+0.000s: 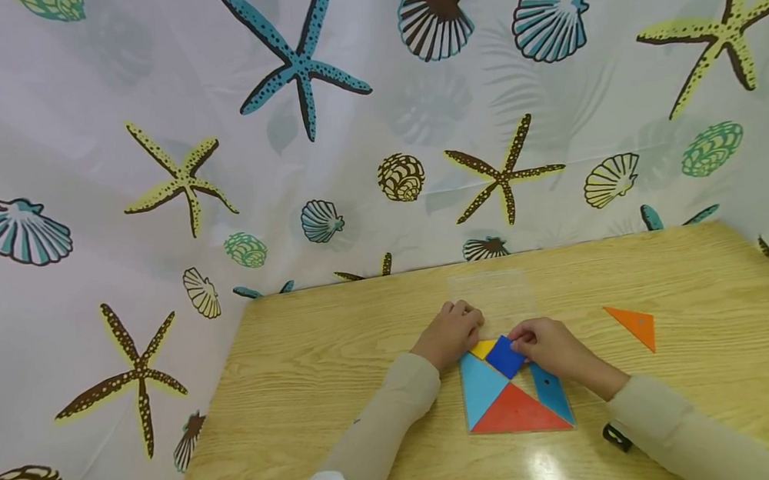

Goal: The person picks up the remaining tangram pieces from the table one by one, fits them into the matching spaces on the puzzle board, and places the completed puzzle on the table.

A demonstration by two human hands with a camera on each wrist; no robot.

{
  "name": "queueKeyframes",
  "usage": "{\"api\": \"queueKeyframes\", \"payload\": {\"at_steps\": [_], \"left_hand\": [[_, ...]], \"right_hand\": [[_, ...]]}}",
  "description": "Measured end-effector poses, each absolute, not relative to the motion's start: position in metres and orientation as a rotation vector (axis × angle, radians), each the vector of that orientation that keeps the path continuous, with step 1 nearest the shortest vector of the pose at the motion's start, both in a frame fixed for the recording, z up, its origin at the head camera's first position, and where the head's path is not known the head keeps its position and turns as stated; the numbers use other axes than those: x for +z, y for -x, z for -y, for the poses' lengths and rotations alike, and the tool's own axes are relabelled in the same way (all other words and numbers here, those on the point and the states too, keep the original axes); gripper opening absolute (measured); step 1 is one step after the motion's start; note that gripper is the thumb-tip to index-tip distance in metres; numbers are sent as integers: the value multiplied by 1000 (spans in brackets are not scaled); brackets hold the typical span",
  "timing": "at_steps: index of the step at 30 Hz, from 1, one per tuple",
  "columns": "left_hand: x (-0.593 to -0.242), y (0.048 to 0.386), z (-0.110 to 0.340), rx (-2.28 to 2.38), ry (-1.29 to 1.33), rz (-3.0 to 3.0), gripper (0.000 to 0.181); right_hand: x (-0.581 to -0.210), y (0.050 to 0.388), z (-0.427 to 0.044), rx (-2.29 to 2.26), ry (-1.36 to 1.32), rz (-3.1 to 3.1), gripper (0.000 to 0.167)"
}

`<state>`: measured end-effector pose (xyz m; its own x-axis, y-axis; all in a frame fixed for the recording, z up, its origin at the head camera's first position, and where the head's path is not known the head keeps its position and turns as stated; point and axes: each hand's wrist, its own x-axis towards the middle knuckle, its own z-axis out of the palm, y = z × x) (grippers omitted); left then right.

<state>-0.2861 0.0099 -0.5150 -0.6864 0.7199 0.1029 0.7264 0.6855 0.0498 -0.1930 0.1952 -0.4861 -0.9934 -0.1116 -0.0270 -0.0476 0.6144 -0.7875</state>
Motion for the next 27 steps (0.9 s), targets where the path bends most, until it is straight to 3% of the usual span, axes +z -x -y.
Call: {"api": "queueKeyframes", "payload": {"at_steps": [27], "left_hand": [[-514,285,-9,-137,1226,2792,16]], "right_hand": [[-493,199,-195,-1214,239,-2832,12]]}}
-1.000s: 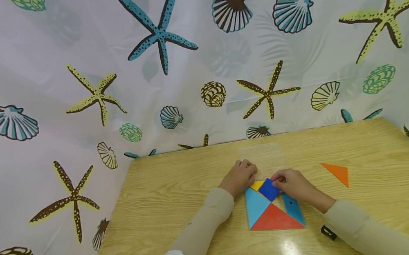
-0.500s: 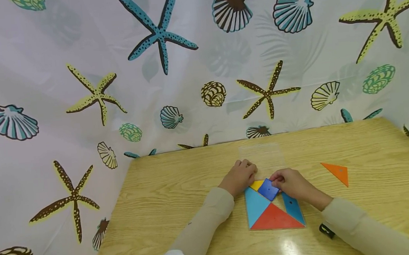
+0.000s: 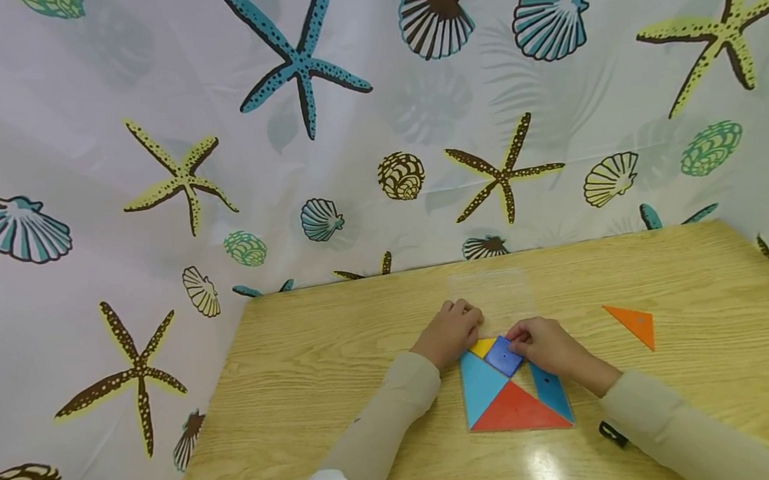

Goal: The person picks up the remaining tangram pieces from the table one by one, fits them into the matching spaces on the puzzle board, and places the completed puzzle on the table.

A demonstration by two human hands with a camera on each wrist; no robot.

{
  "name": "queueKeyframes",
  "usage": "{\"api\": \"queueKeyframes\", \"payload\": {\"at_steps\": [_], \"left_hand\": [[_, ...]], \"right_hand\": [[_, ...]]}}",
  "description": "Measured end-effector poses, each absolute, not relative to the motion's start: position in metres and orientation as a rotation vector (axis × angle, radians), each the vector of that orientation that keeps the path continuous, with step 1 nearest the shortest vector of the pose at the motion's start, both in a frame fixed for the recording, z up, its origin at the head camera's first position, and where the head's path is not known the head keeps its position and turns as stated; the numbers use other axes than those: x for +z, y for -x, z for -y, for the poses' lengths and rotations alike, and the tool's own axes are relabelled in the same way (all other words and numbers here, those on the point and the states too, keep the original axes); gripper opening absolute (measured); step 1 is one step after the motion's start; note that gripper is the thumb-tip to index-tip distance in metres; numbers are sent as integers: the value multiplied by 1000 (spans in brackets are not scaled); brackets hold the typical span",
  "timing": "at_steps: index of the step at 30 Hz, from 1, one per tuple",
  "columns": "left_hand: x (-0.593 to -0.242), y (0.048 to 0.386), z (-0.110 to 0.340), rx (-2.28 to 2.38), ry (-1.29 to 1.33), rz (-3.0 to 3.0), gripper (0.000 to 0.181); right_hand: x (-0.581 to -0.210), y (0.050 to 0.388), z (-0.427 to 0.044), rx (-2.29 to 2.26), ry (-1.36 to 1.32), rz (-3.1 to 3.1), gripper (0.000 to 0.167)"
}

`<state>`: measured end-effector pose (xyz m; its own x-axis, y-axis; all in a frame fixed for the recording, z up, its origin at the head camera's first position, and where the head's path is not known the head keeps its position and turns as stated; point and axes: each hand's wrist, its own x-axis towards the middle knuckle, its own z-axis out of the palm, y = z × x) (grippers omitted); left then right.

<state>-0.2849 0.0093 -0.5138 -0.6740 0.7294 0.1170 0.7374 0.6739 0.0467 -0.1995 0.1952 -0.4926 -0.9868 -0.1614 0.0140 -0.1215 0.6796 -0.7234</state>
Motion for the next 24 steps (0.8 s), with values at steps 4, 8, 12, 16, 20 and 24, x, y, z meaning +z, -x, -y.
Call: {"api": "queueKeyframes", "payload": {"at_steps": [4,8,12,16,20,24], "left_hand": [[-513,285,-10,-125,1220,2811,16],[-513,285,-11,-124,1203,2842,16],[-514,285,-11,-125,1200,2843,16],[-514,285,-10,-121,1208,2824,15],[-515,285,-9,-109,1212,2806,16],[-514,285,-10,-105,1210,2816,16]], "right_hand": [[-493,200,-193,-1153,258,-2862,13],[-493,198,-191,-1106,307,-2899,14],[-490,196,-189,-1050,347,-2916,19],[-486,192,-186,-967,382,-2939,22],[-482,188,-183,-909,391,-2946,24],[-482,186,-183,-873,403,-2946,30]]}}
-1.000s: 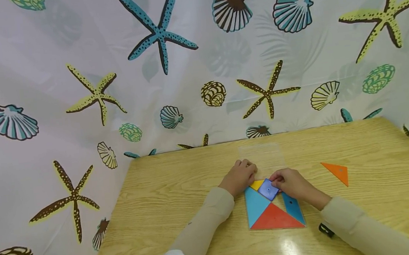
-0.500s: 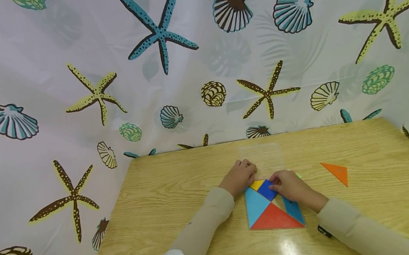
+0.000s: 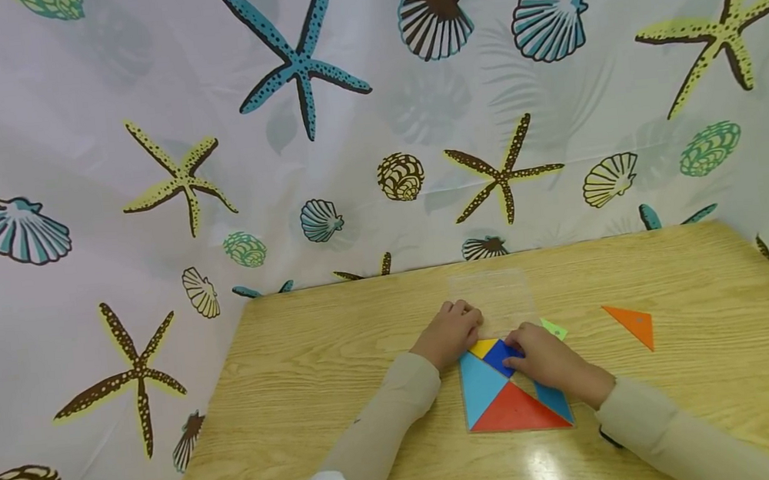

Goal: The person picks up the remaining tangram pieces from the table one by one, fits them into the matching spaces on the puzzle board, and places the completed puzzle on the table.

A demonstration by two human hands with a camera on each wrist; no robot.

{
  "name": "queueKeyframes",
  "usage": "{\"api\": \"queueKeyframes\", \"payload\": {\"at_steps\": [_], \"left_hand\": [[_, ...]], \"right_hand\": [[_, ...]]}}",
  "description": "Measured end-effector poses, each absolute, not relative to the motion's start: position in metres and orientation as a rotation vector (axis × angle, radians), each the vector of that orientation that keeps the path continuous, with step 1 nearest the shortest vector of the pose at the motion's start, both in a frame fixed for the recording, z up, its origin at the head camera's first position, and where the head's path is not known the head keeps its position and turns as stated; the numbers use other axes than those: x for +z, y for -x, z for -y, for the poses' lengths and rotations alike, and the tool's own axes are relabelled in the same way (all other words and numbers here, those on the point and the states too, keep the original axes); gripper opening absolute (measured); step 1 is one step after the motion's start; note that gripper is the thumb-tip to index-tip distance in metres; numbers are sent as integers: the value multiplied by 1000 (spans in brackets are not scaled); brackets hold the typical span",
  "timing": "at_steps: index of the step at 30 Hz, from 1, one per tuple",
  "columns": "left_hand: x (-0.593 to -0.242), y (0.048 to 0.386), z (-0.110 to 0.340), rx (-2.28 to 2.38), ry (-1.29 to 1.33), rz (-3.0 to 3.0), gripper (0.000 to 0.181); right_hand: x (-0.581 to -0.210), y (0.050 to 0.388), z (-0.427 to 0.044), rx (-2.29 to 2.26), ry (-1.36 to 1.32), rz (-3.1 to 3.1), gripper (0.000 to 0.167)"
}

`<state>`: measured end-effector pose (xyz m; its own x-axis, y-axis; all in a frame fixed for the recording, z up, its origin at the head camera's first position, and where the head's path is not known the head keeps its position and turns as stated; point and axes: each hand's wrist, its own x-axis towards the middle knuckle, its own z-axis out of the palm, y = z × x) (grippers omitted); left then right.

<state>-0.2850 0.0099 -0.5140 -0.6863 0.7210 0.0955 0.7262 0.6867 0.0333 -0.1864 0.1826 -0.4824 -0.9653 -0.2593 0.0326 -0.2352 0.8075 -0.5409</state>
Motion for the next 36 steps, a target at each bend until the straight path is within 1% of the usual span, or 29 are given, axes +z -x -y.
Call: {"api": "queueKeyframes", "payload": {"at_steps": [5,11,21,27,36], "left_hand": [[-513,285,-11,-85,1195,2840,17],[-513,285,-11,-83,1195,2833,17],[-515,286,-10,-108,1203,2822,15],[-515,285,-10,-113,1203,2830,15],[-514,284,-10,-109,1213,2826,15]], "right_hand": [[-483,184,-182,-827,441,-2938,39],[-481,183,-183,-764,530,-2929,42],[-481,184,-191,-781,667,-2869,42],[-482,187,-190,-763,674,-2862,40],[-482,186,-190,-759,702,-2867,41]]}}
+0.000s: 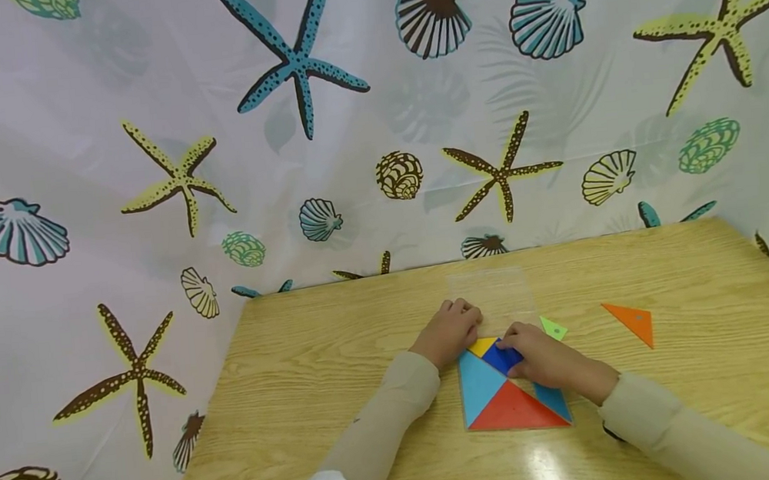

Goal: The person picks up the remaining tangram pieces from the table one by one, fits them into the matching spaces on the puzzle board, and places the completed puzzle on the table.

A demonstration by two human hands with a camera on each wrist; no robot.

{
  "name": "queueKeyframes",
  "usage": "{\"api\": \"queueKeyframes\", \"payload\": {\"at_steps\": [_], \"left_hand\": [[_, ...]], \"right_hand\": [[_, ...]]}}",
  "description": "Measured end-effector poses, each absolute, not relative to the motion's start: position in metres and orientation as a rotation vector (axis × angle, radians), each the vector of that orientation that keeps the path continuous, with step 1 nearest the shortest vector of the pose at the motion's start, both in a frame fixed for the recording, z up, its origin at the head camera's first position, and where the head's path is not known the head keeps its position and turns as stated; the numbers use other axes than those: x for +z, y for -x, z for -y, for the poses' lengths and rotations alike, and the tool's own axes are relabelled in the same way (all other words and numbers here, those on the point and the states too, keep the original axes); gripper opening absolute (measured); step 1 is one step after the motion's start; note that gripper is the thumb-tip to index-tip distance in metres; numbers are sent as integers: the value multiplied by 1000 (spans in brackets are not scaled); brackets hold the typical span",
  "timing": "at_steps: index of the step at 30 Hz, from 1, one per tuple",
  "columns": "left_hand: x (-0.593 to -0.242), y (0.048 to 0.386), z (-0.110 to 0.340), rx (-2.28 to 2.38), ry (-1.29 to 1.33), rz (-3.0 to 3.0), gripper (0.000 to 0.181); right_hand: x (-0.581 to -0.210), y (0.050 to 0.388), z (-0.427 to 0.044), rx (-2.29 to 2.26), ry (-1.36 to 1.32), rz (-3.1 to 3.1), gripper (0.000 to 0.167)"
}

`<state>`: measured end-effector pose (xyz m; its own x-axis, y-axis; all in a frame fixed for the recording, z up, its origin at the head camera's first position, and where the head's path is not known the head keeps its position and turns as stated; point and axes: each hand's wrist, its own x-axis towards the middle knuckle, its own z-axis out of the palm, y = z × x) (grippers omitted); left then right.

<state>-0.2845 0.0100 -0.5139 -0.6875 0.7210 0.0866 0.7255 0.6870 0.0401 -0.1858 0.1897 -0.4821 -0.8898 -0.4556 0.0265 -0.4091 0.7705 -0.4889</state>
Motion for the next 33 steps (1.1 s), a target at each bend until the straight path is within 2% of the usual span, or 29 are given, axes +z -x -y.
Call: {"api": "queueKeyframes", "payload": {"at_steps": [7,15,33], "left_hand": [[-510,283,-8,-133,1212,2839,16],[-515,285,-8,-155,1217,2818,14],[-510,281,-8,-167,1222,2805,16]], "right_hand": [[-479,184,-190,-765,708,-2832,40],[-475,180,-206,-848,792,-2823,32],[-464,165,-307,-914,363,-3003,38]]}}
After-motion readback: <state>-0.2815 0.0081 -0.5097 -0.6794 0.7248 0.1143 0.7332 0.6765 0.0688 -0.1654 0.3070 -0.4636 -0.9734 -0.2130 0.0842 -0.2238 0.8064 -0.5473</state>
